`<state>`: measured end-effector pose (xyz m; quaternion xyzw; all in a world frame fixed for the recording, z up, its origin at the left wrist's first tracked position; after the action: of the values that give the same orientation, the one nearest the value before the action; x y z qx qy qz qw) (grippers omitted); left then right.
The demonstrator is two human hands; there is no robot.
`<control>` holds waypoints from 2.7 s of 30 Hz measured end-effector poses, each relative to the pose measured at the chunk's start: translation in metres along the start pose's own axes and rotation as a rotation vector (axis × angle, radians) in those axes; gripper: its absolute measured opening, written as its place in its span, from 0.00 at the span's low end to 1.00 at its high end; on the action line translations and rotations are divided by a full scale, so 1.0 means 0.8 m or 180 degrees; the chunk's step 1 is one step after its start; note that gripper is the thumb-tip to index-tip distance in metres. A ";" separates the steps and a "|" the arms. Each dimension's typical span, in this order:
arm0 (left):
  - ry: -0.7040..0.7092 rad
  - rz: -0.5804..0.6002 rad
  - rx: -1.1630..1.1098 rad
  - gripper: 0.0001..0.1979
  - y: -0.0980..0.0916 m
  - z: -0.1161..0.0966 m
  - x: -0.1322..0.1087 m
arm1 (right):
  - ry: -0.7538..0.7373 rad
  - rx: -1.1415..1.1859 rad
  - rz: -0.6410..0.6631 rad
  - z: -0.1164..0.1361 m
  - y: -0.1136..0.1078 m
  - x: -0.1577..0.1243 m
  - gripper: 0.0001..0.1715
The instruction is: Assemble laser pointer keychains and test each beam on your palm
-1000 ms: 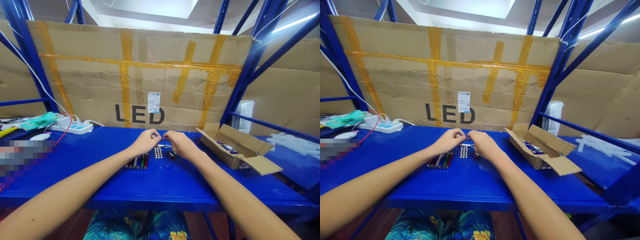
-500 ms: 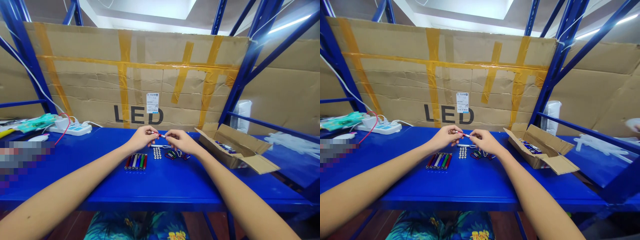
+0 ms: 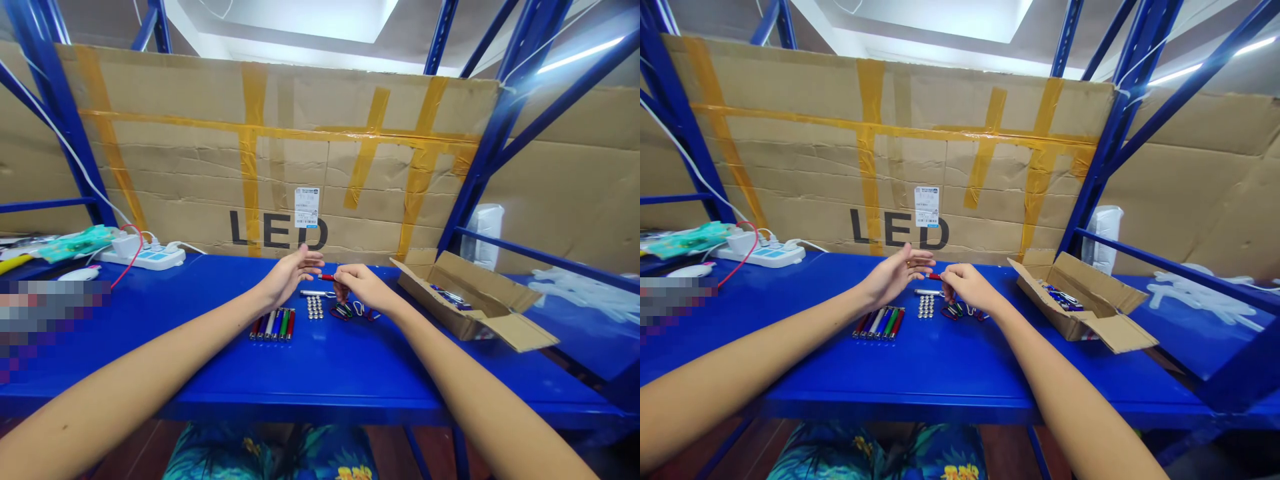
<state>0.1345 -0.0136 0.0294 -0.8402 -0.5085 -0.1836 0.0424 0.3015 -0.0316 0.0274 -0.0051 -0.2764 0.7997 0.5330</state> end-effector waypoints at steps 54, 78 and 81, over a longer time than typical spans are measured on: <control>-0.0594 0.0030 -0.0722 0.34 -0.015 0.006 0.002 | -0.0421 -0.1068 -0.0339 0.012 -0.015 -0.005 0.16; -0.0680 0.0126 -0.0893 0.34 -0.011 0.007 0.002 | -0.0390 -0.1222 -0.0357 0.016 -0.013 -0.007 0.15; -0.0680 0.0160 -0.0904 0.34 -0.012 0.008 0.003 | -0.0365 -0.1225 -0.0352 0.014 -0.013 -0.006 0.16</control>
<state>0.1291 -0.0055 0.0231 -0.8649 -0.4579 -0.1622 -0.1264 0.3090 -0.0376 0.0405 -0.0461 -0.4538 0.7007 0.5486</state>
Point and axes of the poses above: each hand's wrist, its own x-axis towards the middle knuckle, its own y-axis out of the palm, z = x × y, the point moved 4 cm from there along x, towards the middle knuckle, and after that the axes turned 1 degree about -x, right-handed, at the moved point
